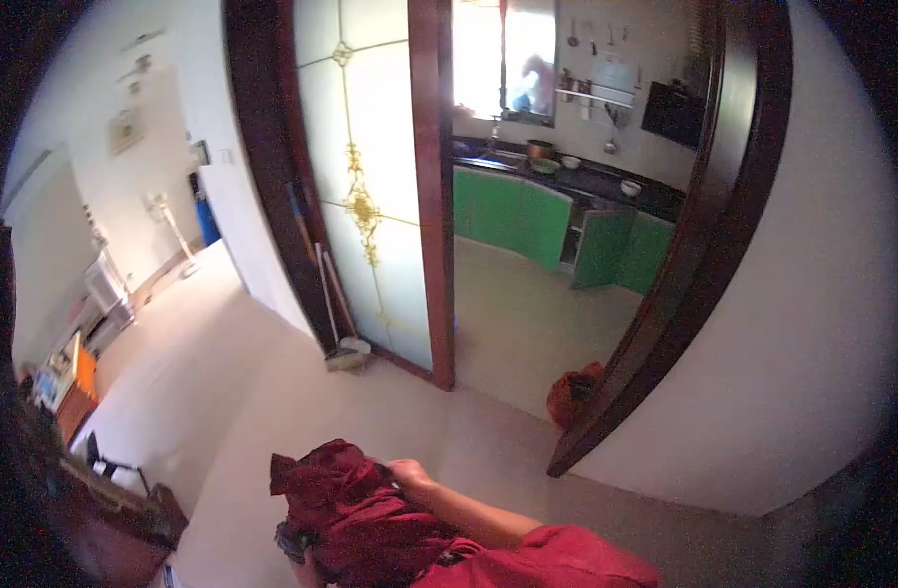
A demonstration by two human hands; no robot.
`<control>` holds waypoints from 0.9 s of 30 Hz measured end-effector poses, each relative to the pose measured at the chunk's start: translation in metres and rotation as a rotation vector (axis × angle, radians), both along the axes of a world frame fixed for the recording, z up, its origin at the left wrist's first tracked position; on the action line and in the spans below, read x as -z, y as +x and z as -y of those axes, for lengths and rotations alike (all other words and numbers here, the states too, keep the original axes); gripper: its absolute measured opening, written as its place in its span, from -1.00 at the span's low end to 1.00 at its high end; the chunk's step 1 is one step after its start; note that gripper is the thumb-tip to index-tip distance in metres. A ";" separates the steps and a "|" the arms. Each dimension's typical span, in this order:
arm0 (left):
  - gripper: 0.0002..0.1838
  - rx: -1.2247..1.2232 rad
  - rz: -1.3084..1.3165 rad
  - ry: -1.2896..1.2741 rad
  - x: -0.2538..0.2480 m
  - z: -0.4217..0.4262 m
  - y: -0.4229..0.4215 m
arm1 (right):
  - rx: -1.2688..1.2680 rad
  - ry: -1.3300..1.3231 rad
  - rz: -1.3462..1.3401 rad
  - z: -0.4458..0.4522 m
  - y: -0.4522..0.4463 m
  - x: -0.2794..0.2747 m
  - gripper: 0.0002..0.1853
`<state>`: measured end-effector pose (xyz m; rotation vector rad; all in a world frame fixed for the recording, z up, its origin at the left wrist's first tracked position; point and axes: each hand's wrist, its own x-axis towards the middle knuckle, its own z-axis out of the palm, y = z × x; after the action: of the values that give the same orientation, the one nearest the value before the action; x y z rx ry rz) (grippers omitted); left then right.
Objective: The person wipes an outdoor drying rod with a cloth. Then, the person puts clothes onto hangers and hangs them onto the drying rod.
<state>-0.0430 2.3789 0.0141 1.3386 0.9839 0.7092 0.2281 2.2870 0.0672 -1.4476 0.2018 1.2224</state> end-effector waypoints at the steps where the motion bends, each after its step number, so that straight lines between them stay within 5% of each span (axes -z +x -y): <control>1: -0.45 -0.053 -0.062 -0.166 -0.016 -0.026 0.011 | 0.028 0.002 -0.002 -0.028 0.014 0.008 -0.86; 4: -0.39 -0.064 -0.121 -0.133 -0.020 -0.101 0.027 | -0.812 -0.003 1.318 -0.101 0.045 0.045 -0.68; 8: -0.55 -0.145 -0.040 0.009 -0.016 -0.212 0.043 | -0.500 0.128 0.746 -0.219 0.042 0.052 -0.73; 10: -0.55 -0.154 -0.059 -0.013 -0.017 -0.279 0.063 | -0.199 -0.036 0.206 -0.293 0.046 0.059 -0.79; 12: -0.54 -0.141 -0.068 -0.032 -0.018 -0.339 0.070 | -0.258 0.002 0.424 -0.348 0.054 0.062 -0.79; 14: -0.54 -0.105 -0.082 -0.041 -0.014 -0.397 0.078 | -0.136 -0.167 0.395 -0.400 0.054 0.062 -0.75; 18: -0.52 -0.051 -0.060 -0.056 -0.008 -0.516 0.091 | 0.110 0.046 0.146 -0.485 0.062 0.036 -0.75; 21: -0.51 -0.004 -0.017 -0.089 0.015 -0.600 0.092 | 0.039 0.108 0.583 -0.546 0.085 0.113 -0.75; 24: -0.53 0.167 -0.027 -0.136 0.036 -0.669 0.097 | 0.162 0.135 -0.103 -0.603 0.094 0.032 -0.79; 26: -0.55 0.149 0.008 0.060 -0.012 -0.698 0.135 | 0.197 0.186 -0.043 -0.651 0.123 0.085 -0.83; 27: -0.54 0.071 -0.020 -0.082 -0.012 -0.714 0.145 | 0.255 0.129 -0.028 -0.667 0.123 0.018 -0.84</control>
<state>0.1021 3.0925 0.0261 1.3044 0.9661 0.5969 0.3511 2.9539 0.0488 -1.2513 0.3112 1.0288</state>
